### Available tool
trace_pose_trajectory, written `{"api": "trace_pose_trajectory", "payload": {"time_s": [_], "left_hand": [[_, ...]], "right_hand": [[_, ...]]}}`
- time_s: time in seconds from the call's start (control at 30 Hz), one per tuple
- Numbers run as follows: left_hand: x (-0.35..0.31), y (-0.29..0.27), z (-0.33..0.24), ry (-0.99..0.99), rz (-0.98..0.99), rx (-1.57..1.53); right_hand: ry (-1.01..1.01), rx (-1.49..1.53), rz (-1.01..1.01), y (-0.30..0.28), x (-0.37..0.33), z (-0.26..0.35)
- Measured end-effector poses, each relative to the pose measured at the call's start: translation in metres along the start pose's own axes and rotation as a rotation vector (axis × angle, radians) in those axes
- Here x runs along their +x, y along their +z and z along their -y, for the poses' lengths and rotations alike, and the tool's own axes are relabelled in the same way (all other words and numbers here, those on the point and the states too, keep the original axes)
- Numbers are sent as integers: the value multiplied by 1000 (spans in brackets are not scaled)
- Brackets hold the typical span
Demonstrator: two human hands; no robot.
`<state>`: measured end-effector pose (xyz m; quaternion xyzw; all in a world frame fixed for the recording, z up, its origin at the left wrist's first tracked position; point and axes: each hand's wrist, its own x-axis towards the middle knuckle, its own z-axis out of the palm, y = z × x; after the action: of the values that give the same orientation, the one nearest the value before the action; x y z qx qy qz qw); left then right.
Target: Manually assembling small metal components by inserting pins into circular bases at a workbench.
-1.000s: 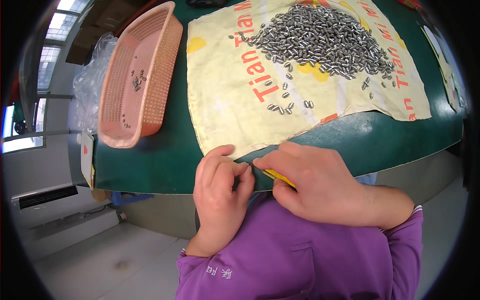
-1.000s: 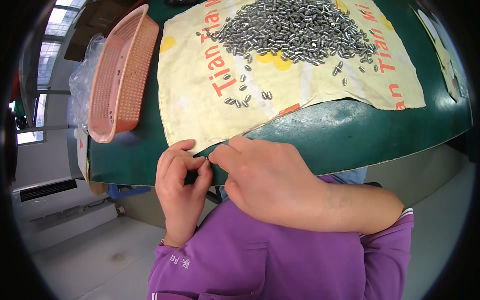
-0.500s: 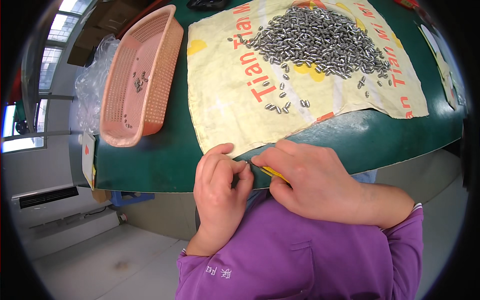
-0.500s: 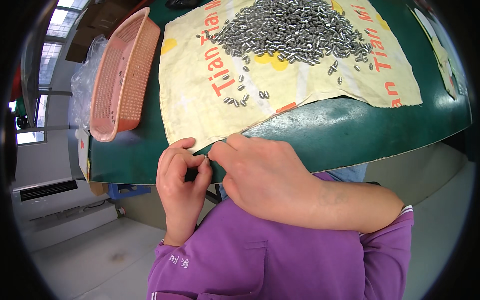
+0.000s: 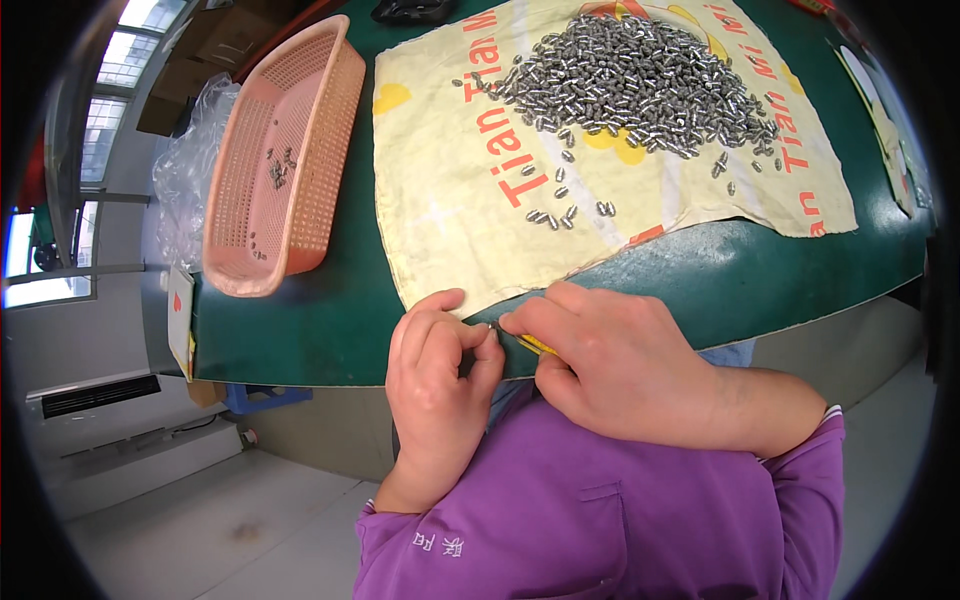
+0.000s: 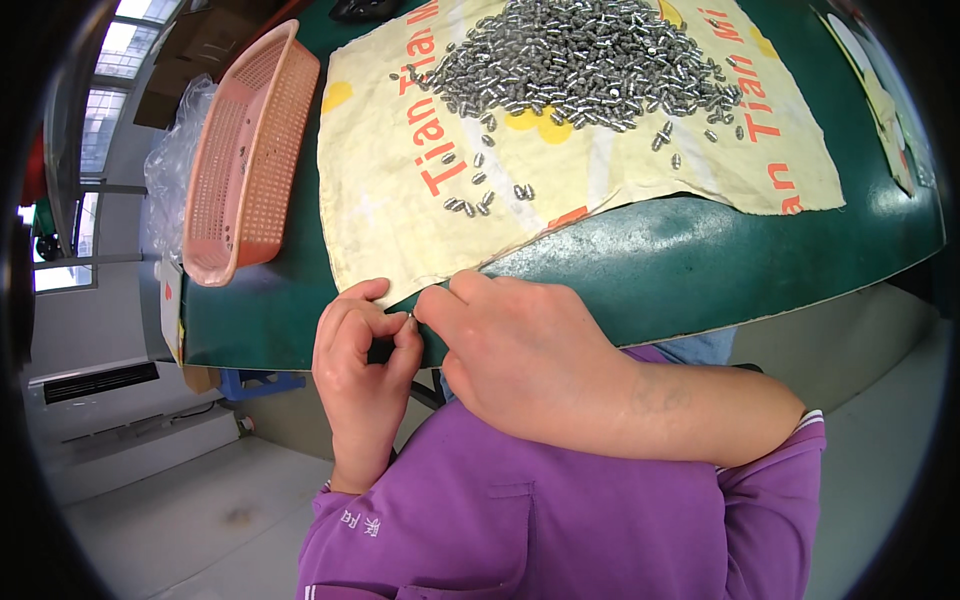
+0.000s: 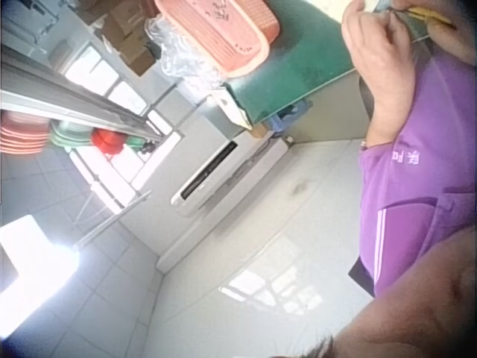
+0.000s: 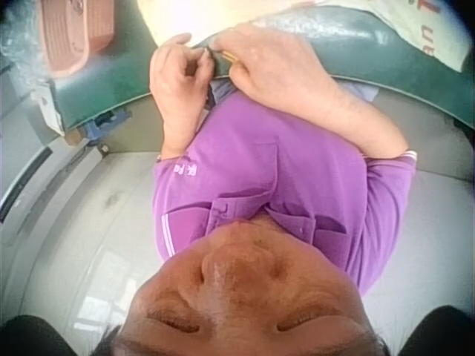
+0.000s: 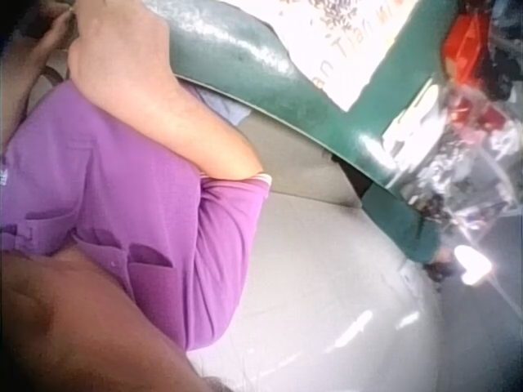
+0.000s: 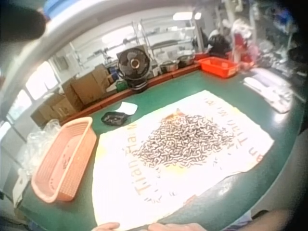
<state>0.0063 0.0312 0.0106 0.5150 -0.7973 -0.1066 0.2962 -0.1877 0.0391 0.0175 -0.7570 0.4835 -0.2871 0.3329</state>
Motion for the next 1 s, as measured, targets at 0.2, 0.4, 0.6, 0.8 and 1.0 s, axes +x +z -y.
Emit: {"api": "trace_pose_trajectory", "payload": {"time_s": [0.2,0.4,0.6,0.8,1.0], "left_hand": [[0,0,0,-13,1,-9],[-3,-5,-2,-56,28,17],[-4,-2,0,-47,0,-21],[-5,-1,1,-32,-12,-32],[-5,-3,-1,-11,3,-25]], "right_hand": [[-3,4,6,-1,1,0],[38,-55,-93,0,2,-6],[-96,-56,-110,3,-1,-9],[-119,-36,-50,5,-3,-5],[-116,-44,-49,7,-4,-2]]}}
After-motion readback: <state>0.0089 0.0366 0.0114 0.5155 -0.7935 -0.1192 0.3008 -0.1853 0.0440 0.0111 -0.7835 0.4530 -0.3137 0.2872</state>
